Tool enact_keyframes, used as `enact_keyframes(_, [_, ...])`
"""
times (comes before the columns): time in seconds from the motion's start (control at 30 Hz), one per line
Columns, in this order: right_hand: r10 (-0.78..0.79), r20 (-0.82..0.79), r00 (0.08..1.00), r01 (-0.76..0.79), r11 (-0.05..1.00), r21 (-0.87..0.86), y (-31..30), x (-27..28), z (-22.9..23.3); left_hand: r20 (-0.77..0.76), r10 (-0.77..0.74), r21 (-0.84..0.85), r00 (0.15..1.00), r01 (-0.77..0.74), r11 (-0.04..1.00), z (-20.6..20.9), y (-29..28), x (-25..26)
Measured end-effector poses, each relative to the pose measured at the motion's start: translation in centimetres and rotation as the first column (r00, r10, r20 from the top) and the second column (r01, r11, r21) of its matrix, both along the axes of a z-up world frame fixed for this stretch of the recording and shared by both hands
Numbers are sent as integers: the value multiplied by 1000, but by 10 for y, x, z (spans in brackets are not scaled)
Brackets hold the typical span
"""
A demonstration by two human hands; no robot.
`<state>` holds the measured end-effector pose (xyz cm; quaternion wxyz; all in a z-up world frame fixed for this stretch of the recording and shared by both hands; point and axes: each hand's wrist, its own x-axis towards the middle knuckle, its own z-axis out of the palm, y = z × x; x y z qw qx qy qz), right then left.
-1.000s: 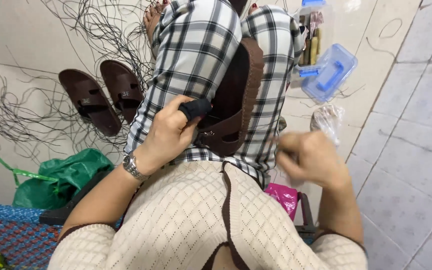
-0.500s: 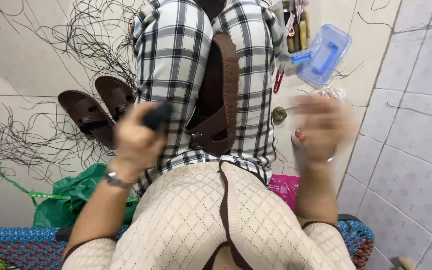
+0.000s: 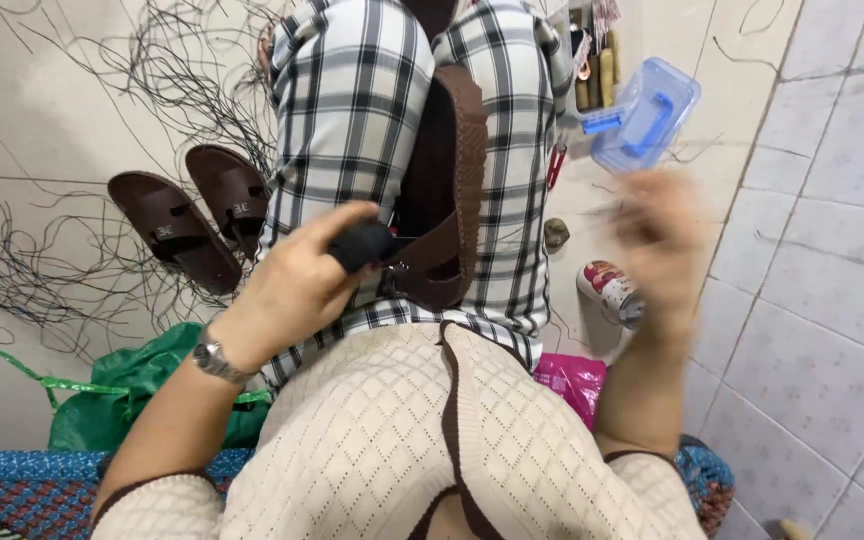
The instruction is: Hand-sewing a strap onto a brown sandal using a needle and thread while sitting on the floor.
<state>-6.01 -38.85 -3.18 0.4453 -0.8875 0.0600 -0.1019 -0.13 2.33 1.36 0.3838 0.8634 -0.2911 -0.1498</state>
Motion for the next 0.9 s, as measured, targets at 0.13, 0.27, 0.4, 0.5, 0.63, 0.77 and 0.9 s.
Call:
enact_keyframes(0.13, [394,-27,919,-394,919,-1,104,8,16,205,-4,-74,979,20,997,-11,-3,-1])
enact_keyframes(0.27, [400,-84,913,-408,898,-163,110,1,13,186,32,-85,982,-16,996,-13,-6,-1])
enact_keyframes(0.4, [675,-113,729,-624,723,298,59,-1,34,229,44,-51,973,-33,998,-9,-9,-2])
enact_keyframes(0.5, [498,-255,829,-488,866,108,9,-4,37,231,35,-60,972,-22,998,-10,-6,-4])
enact_keyframes(0.63, [196,-171,966,-249,882,-401,39,-4,25,272,59,-56,960,-46,997,-14,-12,-4])
enact_keyframes(0.77, [337,-115,934,-355,860,-367,118,-8,2,303,49,-15,952,-46,999,-16,-12,-5])
enact_keyframes(0.9, [12,149,989,16,983,-185,-24,-41,-21,308,52,23,950,-62,998,-15,-10,-12])
